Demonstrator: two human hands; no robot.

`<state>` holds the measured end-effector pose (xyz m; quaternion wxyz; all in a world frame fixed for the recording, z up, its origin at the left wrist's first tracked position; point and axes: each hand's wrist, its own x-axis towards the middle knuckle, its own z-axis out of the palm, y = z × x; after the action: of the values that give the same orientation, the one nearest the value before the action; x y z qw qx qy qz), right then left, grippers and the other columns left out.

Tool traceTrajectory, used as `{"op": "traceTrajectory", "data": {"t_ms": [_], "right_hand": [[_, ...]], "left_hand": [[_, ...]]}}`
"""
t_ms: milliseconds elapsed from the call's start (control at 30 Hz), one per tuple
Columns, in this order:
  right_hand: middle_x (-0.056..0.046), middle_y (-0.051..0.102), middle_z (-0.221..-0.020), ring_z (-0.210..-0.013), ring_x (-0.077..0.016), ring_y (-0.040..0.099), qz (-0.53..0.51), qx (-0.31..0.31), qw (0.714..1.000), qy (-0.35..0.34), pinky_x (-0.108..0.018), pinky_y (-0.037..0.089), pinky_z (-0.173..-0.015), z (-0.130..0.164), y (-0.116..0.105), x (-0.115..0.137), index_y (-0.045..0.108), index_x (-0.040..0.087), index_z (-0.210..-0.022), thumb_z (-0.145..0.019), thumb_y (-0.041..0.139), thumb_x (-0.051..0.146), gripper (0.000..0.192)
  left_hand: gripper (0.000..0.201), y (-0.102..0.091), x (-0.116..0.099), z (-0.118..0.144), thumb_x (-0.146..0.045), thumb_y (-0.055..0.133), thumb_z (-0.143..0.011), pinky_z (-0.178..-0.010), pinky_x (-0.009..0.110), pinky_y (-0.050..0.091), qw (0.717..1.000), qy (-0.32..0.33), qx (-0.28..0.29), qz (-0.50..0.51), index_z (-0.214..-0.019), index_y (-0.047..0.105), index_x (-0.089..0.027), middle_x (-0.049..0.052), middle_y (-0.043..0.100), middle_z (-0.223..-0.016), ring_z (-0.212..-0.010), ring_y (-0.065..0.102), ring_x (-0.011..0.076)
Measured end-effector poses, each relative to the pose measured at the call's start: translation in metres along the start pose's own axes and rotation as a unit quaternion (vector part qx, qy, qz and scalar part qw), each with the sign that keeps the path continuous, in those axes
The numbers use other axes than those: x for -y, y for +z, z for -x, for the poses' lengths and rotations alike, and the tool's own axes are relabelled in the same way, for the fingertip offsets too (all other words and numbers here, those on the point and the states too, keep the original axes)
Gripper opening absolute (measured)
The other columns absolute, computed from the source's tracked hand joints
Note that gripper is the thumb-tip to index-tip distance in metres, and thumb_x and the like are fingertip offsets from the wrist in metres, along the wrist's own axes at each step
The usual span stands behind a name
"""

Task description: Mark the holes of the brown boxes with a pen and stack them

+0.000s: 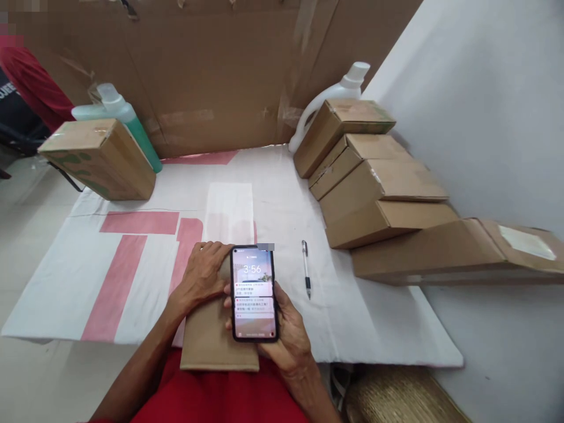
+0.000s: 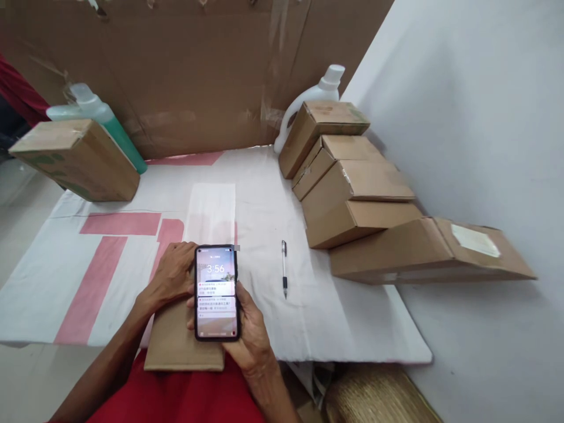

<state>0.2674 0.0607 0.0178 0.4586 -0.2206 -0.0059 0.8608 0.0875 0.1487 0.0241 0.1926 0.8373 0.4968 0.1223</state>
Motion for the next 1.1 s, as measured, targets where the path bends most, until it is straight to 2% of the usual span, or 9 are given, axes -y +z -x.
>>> {"op": "traceTrajectory", "data": {"t_ms": [133,233,367,433,567,633,733,900,1100], "right_hand": [[-0.012,0.078,-0.121,-0.101,-0.0278,0.075,0.031,-0.027,0.999,-0.018,-0.044,0.061,-0.083,0.002,0.002,0.002,0.073,0.018,-0.120,-0.093,0.063,0.056,0.049],[-0.012,0.079,-0.116,-0.100,-0.0297,0.075,0.082,-0.053,0.993,-0.071,-0.047,0.061,-0.085,0.002,0.000,0.012,0.074,0.020,-0.119,-0.093,0.059,0.063,0.052],[-0.012,0.079,-0.112,-0.103,-0.0304,0.074,0.180,-0.145,0.957,-0.173,-0.048,0.058,-0.092,-0.007,-0.024,0.039,0.075,0.020,-0.116,-0.093,0.054,0.071,0.060],[-0.011,0.079,-0.104,-0.100,-0.0293,0.073,0.264,-0.219,0.909,-0.234,-0.044,0.058,-0.089,-0.019,-0.045,0.053,0.076,0.019,-0.109,-0.090,0.057,0.072,0.059],[-0.005,0.071,-0.079,-0.077,-0.0229,0.064,0.500,-0.326,0.741,-0.308,-0.035,0.053,-0.073,-0.046,-0.087,0.070,0.070,0.018,-0.085,-0.090,0.051,0.073,0.058],[-0.001,0.063,-0.070,-0.068,-0.0195,0.056,0.563,-0.346,0.683,-0.311,-0.032,0.047,-0.067,-0.055,-0.100,0.070,0.065,0.019,-0.078,-0.092,0.046,0.071,0.057],[0.000,0.060,-0.070,-0.069,-0.0202,0.052,0.609,-0.356,0.638,-0.309,-0.032,0.043,-0.069,-0.058,-0.109,0.066,0.066,0.020,-0.084,-0.094,0.046,0.062,0.048],[-0.015,0.067,-0.093,-0.093,-0.0314,0.059,0.679,-0.369,0.552,-0.311,-0.045,0.045,-0.089,-0.054,-0.112,0.059,0.071,0.013,-0.105,-0.092,0.044,0.053,0.050],[-0.020,0.062,-0.106,-0.107,-0.0366,0.056,0.727,-0.364,0.494,-0.309,-0.057,0.043,-0.103,-0.048,-0.107,0.048,0.074,0.010,-0.116,-0.091,0.046,0.043,0.050]], "left_hand": [[0.044,0.003,0.002,0.000,-0.026,0.068,-0.085,-0.095,0.046,0.042,1.000,0.001,-0.004,-0.001,-0.128,0.063,-0.021,0.007,0.072,-0.107,-0.101,0.065,0.0289],[0.046,0.005,0.003,0.001,-0.040,0.071,-0.089,-0.096,0.047,0.042,1.000,0.001,-0.010,-0.010,-0.128,0.062,-0.019,0.009,0.071,-0.112,-0.105,0.065,0.0304],[0.060,0.006,0.004,0.002,-0.059,0.073,-0.087,-0.099,0.048,0.042,1.000,0.001,-0.015,0.000,-0.131,0.060,-0.020,0.009,0.071,-0.115,-0.107,0.064,0.0303],[0.062,0.006,0.005,0.002,-0.062,0.074,-0.085,-0.100,0.049,0.041,1.000,0.001,-0.013,0.005,-0.131,0.060,-0.022,0.008,0.071,-0.116,-0.108,0.065,0.0302],[0.062,0.009,0.006,0.002,-0.061,0.075,-0.084,-0.100,0.051,0.043,0.999,0.001,-0.027,0.019,-0.130,0.061,-0.022,0.009,0.071,-0.116,-0.107,0.065,0.0309],[0.059,0.008,0.008,0.003,-0.056,0.076,-0.086,-0.101,0.051,0.045,0.997,0.005,-0.057,0.053,-0.132,0.060,-0.023,0.010,0.069,-0.122,-0.112,0.064,0.0312],[0.049,-0.001,0.012,0.009,-0.044,0.072,-0.092,-0.105,0.048,0.048,0.981,0.010,-0.135,0.141,-0.134,0.059,-0.024,0.011,0.065,-0.132,-0.124,0.060,0.0292],[0.043,-0.011,0.031,0.026,-0.043,0.064,-0.097,-0.112,0.049,0.047,0.952,-0.049,-0.240,0.181,-0.136,0.058,-0.025,0.010,0.063,-0.136,-0.129,0.058,0.0272],[0.051,0.031,0.055,0.062,-0.051,0.043,-0.105,-0.112,0.054,0.047,0.925,-0.143,-0.253,0.244,-0.148,0.047,-0.024,0.014,0.053,-0.150,-0.135,0.055,0.0285]]}}
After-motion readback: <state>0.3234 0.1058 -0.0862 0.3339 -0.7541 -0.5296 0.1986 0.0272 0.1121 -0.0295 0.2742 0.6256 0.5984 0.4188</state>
